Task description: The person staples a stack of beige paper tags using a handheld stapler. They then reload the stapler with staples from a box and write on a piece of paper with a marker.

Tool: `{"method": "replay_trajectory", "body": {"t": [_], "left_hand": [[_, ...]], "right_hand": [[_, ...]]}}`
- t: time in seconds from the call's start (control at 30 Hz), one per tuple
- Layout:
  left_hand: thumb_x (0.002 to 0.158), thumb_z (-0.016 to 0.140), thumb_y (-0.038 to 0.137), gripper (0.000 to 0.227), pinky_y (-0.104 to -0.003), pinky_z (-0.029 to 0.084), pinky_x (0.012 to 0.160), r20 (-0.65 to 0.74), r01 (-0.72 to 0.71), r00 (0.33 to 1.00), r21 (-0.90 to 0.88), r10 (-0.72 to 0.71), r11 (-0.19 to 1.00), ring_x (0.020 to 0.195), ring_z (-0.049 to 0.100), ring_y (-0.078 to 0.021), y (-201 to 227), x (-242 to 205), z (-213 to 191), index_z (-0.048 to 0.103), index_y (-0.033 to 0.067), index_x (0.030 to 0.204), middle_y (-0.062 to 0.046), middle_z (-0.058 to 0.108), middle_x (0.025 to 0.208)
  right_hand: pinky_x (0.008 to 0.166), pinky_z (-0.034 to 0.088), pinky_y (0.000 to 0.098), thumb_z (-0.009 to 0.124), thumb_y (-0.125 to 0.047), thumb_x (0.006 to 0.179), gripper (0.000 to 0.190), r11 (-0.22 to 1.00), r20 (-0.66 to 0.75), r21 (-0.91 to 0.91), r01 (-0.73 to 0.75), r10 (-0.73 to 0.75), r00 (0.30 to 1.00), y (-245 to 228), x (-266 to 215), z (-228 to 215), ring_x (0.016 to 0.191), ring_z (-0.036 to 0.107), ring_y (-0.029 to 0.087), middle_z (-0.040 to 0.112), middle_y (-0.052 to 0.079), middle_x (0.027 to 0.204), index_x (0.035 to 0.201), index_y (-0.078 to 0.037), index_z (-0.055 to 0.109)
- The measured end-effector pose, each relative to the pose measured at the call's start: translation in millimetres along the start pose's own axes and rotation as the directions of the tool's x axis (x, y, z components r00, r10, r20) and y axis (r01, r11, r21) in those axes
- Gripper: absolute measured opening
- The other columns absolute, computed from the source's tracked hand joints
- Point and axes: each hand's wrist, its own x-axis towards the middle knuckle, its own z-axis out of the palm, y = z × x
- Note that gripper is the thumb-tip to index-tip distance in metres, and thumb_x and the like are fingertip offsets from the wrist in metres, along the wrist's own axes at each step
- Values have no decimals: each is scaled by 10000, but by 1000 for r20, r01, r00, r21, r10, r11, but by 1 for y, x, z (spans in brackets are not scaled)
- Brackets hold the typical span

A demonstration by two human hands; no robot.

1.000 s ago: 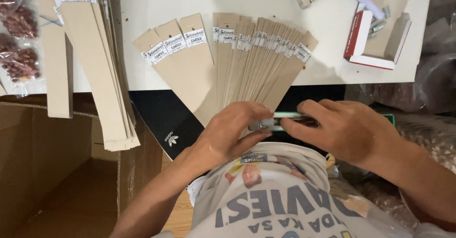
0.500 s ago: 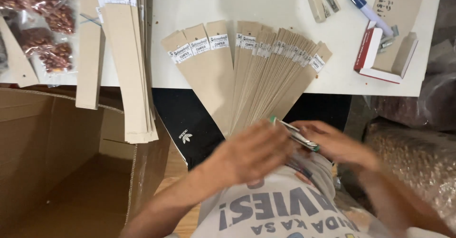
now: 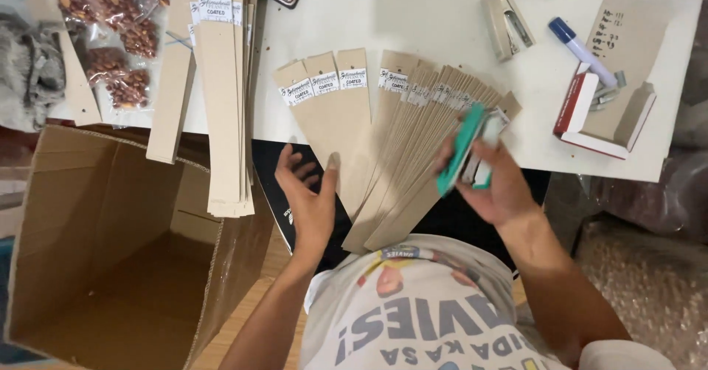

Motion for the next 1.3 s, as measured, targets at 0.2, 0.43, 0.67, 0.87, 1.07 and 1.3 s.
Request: {"method": "replay_trajectory", "body": {"t": [0.2, 0.43, 0.67, 0.87, 1.07, 1.3], "left_hand": [[907, 803, 142, 979, -391, 574, 837, -80, 57, 994, -153, -70, 987, 1010, 621, -319, -18, 17, 22, 108, 57, 1592, -204, 349, 1299], [942, 743, 194, 640, -456, 563, 921, -16, 151, 987, -185, -157, 971, 1101, 642, -304, -5, 33, 27, 429, -7, 1462, -158, 525, 1171], [955, 643, 177, 253, -294, 529, 839, 138, 161, 983, -358, -118, 920, 968, 649, -136, 5, 30, 25, 689, 37, 1161, -54, 740, 1038], [994, 622, 182, 258, -299, 545, 918, 95, -4, 995, -257, 30, 966, 1052, 670, -147, 4, 21, 24, 696, 34, 1192, -59, 746, 1107], [965, 681, 182, 311, -292, 545, 932, 34, 16, 999, -315, -6, 949, 1063, 660, -149, -3, 19, 27, 679, 23, 1233, -78, 742, 1124], [986, 663, 215, 340, -322, 564, 969, 76, 9, 997, -354, 20, 935, 1115, 671, -181, 2, 17, 25, 658, 21, 1265, -91, 737, 1172]], "right_hand": [[674, 518, 372, 594, -352, 1004, 249, 990, 14, -129, 52, -51, 999, -19, 33, 9, 680, 619, 205, 576, 75, 755, 1062, -112, 622], [806, 559, 349, 648, -354, 1030, 237, 880, 6, -436, 191, -209, 978, -37, 58, 76, 801, 630, 165, 568, 12, 845, 1078, -125, 612], [992, 494, 357, 560, -566, 910, 583, 668, -9, -699, 255, -365, 931, -57, 127, 153, 1166, 596, 190, 633, 26, 1210, 1322, -154, 582], [564, 578, 280, 583, -545, 842, 475, 773, -143, -618, 145, -292, 946, -55, 161, 184, 711, 741, 135, 579, -3, 839, 1059, -125, 543], [592, 378, 266, 472, -721, 838, 532, 635, 7, -762, 125, -185, 983, -48, 144, 202, 521, 407, 49, 352, -98, 603, 758, -206, 364], [762, 277, 330, 436, -725, 831, 554, 564, 3, -817, 117, -199, 980, -46, 144, 208, 741, 244, 126, 247, -49, 755, 903, -177, 405]]}}
